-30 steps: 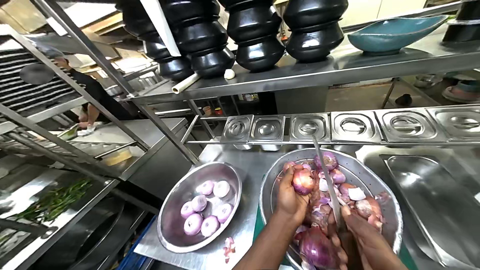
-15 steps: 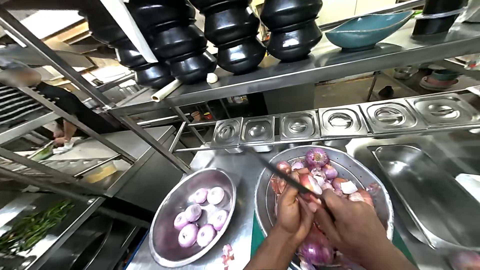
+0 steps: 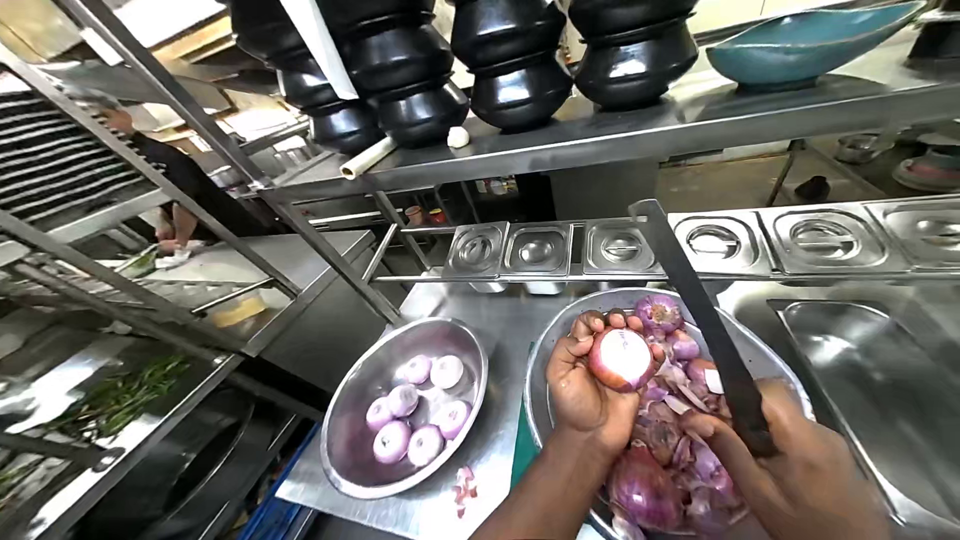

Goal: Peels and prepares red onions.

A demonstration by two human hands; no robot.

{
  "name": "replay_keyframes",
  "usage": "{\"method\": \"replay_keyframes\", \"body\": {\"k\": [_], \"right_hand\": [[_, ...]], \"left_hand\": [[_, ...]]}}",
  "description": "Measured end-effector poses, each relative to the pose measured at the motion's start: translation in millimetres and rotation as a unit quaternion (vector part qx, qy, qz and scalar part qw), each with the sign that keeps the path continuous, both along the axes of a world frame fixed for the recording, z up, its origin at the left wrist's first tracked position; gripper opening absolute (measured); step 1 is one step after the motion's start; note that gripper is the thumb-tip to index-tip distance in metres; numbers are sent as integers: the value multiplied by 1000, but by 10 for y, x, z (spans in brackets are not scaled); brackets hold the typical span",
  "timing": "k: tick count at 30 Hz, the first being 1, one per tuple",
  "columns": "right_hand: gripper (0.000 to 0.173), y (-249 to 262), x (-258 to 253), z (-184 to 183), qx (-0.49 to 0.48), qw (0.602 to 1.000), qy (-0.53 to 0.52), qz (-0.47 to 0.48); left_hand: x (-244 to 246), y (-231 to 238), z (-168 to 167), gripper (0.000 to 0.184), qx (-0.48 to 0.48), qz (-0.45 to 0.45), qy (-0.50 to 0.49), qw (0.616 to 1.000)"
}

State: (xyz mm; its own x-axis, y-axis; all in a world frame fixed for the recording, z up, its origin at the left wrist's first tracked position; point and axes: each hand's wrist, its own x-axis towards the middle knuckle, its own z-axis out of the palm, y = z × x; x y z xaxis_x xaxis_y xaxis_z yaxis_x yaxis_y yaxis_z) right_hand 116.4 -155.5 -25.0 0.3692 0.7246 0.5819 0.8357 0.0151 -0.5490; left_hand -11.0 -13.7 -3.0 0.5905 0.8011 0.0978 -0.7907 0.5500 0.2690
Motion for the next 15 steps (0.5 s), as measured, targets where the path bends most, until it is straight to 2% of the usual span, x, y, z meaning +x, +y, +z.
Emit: {"method": "replay_keyframes", "body": {"k": [4,15], "right_hand": [[53,146,-197,62,54,997,16,53],[49,252,-265,128,78,995,-34,55]], "left_hand": [[14,-81,37,14,45,-14,-35,998],[-26,-212,161,16,62,-17,-35,997]]}}
